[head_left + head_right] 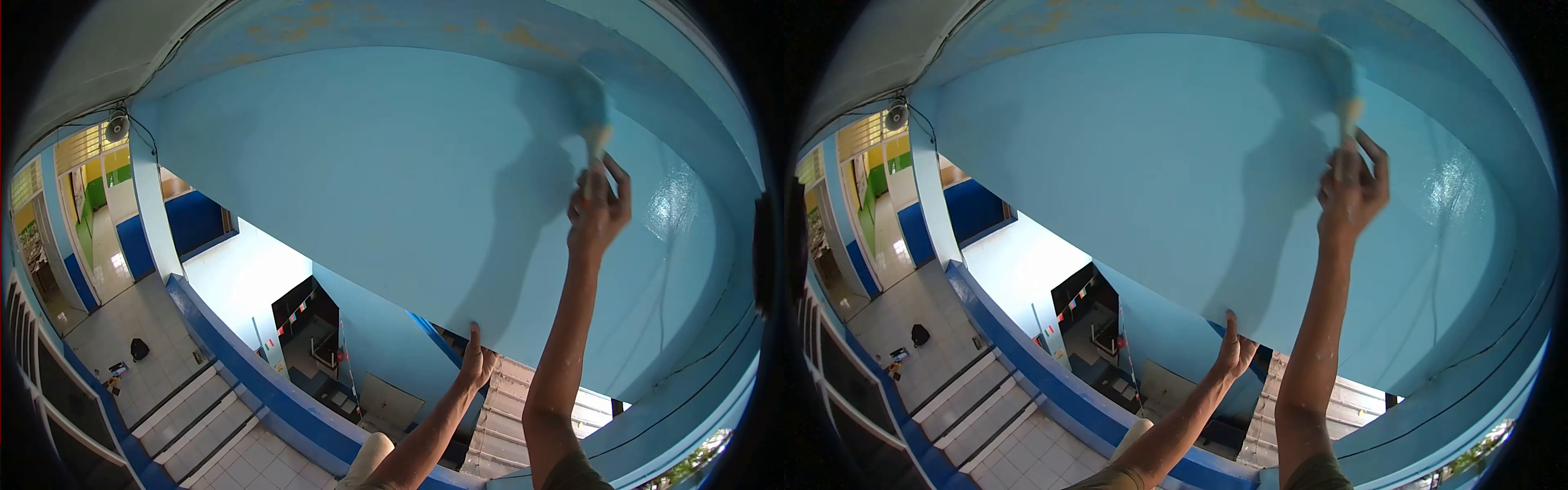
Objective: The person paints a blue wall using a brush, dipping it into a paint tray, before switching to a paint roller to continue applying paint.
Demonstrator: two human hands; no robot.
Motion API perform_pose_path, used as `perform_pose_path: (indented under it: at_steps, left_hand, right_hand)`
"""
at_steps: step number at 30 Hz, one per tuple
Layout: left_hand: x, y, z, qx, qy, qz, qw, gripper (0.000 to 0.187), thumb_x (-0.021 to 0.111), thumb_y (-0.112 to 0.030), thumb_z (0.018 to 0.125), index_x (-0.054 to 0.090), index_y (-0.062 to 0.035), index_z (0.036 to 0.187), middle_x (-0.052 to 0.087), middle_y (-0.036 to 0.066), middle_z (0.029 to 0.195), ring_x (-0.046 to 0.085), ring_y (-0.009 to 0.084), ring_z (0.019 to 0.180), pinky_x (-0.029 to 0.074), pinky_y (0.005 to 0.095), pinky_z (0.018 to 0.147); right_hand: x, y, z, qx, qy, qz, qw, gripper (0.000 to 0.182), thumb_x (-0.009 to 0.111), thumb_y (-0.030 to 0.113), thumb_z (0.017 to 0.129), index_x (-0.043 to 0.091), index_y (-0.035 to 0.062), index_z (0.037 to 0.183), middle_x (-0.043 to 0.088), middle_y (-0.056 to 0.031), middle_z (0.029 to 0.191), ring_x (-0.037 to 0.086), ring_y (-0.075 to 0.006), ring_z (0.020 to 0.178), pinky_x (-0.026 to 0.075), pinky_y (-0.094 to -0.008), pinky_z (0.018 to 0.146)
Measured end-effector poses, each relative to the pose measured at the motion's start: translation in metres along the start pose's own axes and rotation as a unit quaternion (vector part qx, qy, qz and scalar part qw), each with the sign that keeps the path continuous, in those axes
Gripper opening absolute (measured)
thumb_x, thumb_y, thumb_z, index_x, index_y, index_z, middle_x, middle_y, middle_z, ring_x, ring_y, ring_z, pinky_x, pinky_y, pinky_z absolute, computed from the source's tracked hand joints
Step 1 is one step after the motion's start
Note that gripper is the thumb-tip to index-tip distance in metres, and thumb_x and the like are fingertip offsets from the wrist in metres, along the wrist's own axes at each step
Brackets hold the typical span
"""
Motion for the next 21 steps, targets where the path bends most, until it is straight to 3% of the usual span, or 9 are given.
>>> perform_pose_path:
  at_steps: [1, 6, 11, 12, 13, 16, 17, 21]
  left_hand:
    - [-0.001, 0.000, -0.001, 0.000, -0.012, 0.002, 1.000, 0.091, 0.063, -0.064, 0.087, 0.031, -0.0080, 0.151, 0.044, 0.006, 0.150, 0.042, 0.0220, 0.138, 0.036, 0.0397, 0.116]
    - [-0.005, 0.003, -0.001, -0.010, -0.010, 0.000, 1.000, 0.088, 0.060, -0.063, 0.089, 0.031, -0.0060, 0.150, 0.043, 0.007, 0.151, 0.042, 0.0223, 0.139, 0.035, 0.0396, 0.116]
    - [-0.008, 0.005, 0.001, -0.016, -0.008, -0.011, 1.000, 0.088, 0.060, -0.062, 0.090, 0.031, -0.0039, 0.150, 0.042, 0.007, 0.152, 0.040, 0.0221, 0.140, 0.033, 0.0393, 0.117]
    - [-0.010, 0.006, 0.002, -0.015, -0.005, -0.008, 1.000, 0.088, 0.060, -0.062, 0.090, 0.032, -0.0040, 0.150, 0.042, 0.007, 0.152, 0.040, 0.0220, 0.140, 0.033, 0.0393, 0.117]
    - [-0.010, 0.006, 0.002, -0.013, -0.003, -0.005, 1.000, 0.088, 0.060, -0.062, 0.090, 0.032, -0.0041, 0.150, 0.042, 0.007, 0.152, 0.040, 0.0220, 0.140, 0.033, 0.0393, 0.117]
    - [-0.011, 0.005, 0.003, -0.009, -0.005, 0.009, 1.000, 0.089, 0.060, -0.062, 0.089, 0.032, -0.0043, 0.150, 0.042, 0.007, 0.152, 0.040, 0.0218, 0.140, 0.033, 0.0392, 0.117]
    - [-0.012, 0.005, 0.003, -0.008, -0.007, 0.014, 1.000, 0.089, 0.060, -0.063, 0.089, 0.032, -0.0044, 0.150, 0.042, 0.007, 0.152, 0.040, 0.0217, 0.140, 0.033, 0.0392, 0.117]
    - [-0.013, 0.005, 0.004, -0.007, -0.007, 0.017, 1.000, 0.089, 0.060, -0.063, 0.089, 0.032, -0.0047, 0.150, 0.042, 0.006, 0.152, 0.040, 0.0215, 0.140, 0.033, 0.0392, 0.117]
  right_hand:
    - [-0.004, -0.001, -0.005, -0.002, -0.002, 0.000, 1.000, 0.027, 0.066, 0.026, 0.098, 0.062, 0.0043, 0.114, 0.058, -0.0029, 0.069, 0.048, -0.0055, 0.052, 0.029, -0.0211, 0.040]
    - [0.001, -0.025, -0.020, -0.108, -0.199, 0.147, 0.963, 0.033, 0.060, 0.024, 0.100, 0.040, 0.0088, 0.123, 0.057, -0.0061, 0.075, 0.051, -0.0087, 0.053, 0.035, -0.0220, 0.039]
    - [0.129, -0.025, -0.018, -0.100, -0.174, 0.229, 0.952, 0.031, 0.054, 0.024, 0.103, 0.038, 0.0054, 0.122, 0.055, -0.0061, 0.076, 0.049, -0.0101, 0.053, 0.042, -0.0251, 0.042]
    - [0.156, -0.027, -0.028, -0.103, -0.175, 0.221, 0.954, 0.025, 0.052, 0.016, 0.101, 0.037, 0.0082, 0.119, 0.050, -0.0044, 0.069, 0.045, -0.0100, 0.049, 0.039, -0.0265, 0.039]
    - [0.182, -0.032, -0.041, -0.094, -0.179, 0.205, 0.958, 0.023, 0.054, 0.016, 0.101, 0.039, 0.0075, 0.117, 0.050, -0.0038, 0.070, 0.046, -0.0091, 0.052, 0.039, -0.0251, 0.041]
    - [0.236, -0.023, -0.096, -0.105, -0.043, 0.070, 0.991, 0.013, 0.055, 0.012, 0.100, 0.051, 0.0035, 0.110, 0.054, -0.0042, 0.070, 0.046, -0.0092, 0.054, 0.041, -0.0264, 0.050]
    - [0.251, -0.034, -0.103, -0.038, 0.060, 0.036, 0.997, 0.011, 0.057, 0.010, 0.099, 0.056, 0.0022, 0.107, 0.055, -0.0036, 0.067, 0.047, -0.0094, 0.055, 0.042, -0.0278, 0.052]
    - [0.234, -0.037, -0.089, -0.077, 0.160, 0.048, 0.983, 0.013, 0.061, 0.010, 0.098, 0.059, 0.0016, 0.107, 0.056, -0.0070, 0.067, 0.049, -0.0103, 0.055, 0.040, -0.0270, 0.050]
Point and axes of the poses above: each hand's wrist, its own z-axis towards the middle knuckle, its own x-axis out of the palm, y = z × x, the point moved 7 cm from there along z, towards the middle knuckle
